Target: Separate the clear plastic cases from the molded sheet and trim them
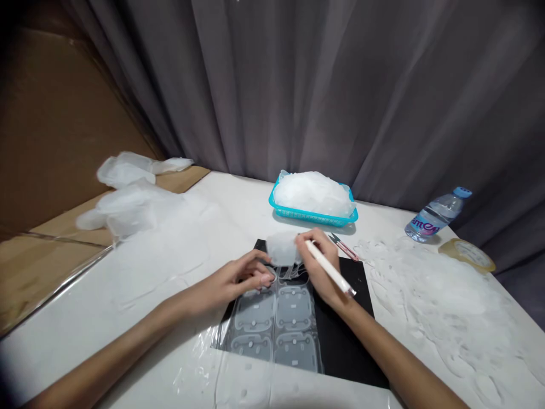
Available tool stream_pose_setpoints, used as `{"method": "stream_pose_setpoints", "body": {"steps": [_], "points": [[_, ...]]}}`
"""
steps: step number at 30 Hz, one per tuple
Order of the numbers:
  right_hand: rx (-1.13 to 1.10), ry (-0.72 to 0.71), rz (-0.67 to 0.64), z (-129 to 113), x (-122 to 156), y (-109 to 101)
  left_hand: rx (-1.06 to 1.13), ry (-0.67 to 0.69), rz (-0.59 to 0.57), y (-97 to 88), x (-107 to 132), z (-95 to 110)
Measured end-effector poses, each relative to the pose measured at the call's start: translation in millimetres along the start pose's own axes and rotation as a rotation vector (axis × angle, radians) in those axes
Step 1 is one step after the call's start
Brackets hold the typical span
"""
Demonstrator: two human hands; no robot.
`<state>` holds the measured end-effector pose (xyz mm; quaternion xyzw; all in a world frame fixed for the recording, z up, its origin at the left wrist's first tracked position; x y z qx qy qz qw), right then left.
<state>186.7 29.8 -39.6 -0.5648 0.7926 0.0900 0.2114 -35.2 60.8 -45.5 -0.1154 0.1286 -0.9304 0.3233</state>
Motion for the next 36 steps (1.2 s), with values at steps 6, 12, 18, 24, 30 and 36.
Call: {"method": "stream_pose_setpoints", "body": {"steps": [6,12,18,24,30,36], "points": [[0.306,-0.275,0.449,-9,-101,-36,-0.559,0.138,0.027,7.9,11,3],[0.746,-0.454,0.102,12,-173,-36,-0.836,0.161,0.096,8.1,8,-6],[0.709,-0.416,-0.086,29,-157,-35,-0.901,0.145,0.164,6.5,9,-15],[0.534,-0.226,-0.121,-1,-98,-50,-0.933,0.126,0.389,2.5,-1,-14],[0.189,0.311,-0.625,-12,4,-64,-0.836,0.072,0.52,-8.4,-11,-16],[0.209,0.371,-0.715,-20,55,-70,-0.865,0.205,0.479,9.7,-10,2]]}}
Point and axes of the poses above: each hand's wrist, its own x-axis away from the middle knuckle, its own y-axis out of the palm, z = x × y, the point moved 2 cm from there along -x, towards the middle knuckle, and after that the axes turned 7 degrees about -x, right-handed, at the moved point
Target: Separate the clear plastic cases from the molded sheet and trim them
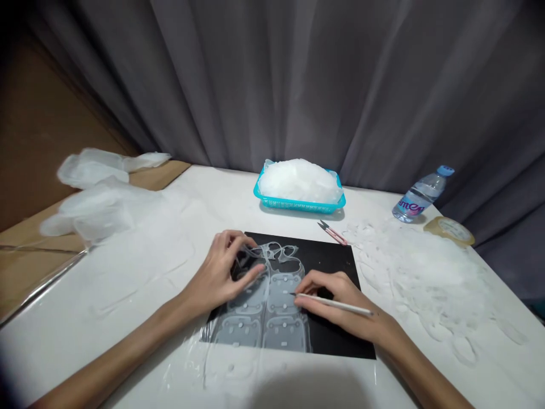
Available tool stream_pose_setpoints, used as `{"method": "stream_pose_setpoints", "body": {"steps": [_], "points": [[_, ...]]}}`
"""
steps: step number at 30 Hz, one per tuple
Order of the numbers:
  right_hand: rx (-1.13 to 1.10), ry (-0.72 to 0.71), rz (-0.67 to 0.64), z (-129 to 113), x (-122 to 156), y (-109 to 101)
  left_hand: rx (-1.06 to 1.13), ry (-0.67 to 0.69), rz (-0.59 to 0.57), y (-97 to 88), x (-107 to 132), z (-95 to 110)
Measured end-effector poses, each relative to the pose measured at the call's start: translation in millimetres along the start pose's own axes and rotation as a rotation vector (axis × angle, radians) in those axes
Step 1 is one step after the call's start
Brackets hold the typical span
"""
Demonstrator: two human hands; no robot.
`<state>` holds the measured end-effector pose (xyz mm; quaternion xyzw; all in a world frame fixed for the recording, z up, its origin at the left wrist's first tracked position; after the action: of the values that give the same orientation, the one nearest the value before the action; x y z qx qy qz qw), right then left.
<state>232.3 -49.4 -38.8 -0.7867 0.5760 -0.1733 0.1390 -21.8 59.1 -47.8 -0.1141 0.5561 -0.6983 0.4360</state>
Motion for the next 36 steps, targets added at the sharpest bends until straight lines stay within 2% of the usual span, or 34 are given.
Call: {"method": "stream_pose_setpoints", "body": {"steps": [4,7,12,19,23,26,30,36], "points": [[0.103,-0.117,-0.062,-6,14,8,0.104,0.202,-0.289,7.1,14,28],[0.106,-0.188,-0.056,-6,17,10,0.068,0.223,-0.362,14.5,20,33],[0.091,-0.2,-0.044,1,14,14,0.018,0.223,-0.384,19.4,16,23],[0.21,-0.406,-0.057,6,7,23,0.005,0.274,-0.326,12.6,8,26],[0.098,-0.367,-0.044,7,5,19,0.047,0.316,-0.303,12.5,15,36],[0.056,-0.33,-0.036,7,5,16,0.069,0.287,-0.349,15.8,20,39],[0.15,-0.385,-0.016,6,3,18,0.072,0.25,-0.419,20.2,20,35],[0.229,-0.423,0.007,7,2,20,0.118,0.226,-0.421,21.0,13,32]]}}
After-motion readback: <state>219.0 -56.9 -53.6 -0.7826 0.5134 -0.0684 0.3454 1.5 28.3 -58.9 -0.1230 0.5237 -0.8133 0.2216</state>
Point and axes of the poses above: each hand's wrist, its own x-axis away from the middle knuckle, its own y-axis out of the palm, z = x × y, the point moved 2 cm from there along -x, towards the middle knuckle, and after that the axes turned 7 degrees about -x, right-handed, at the moved point
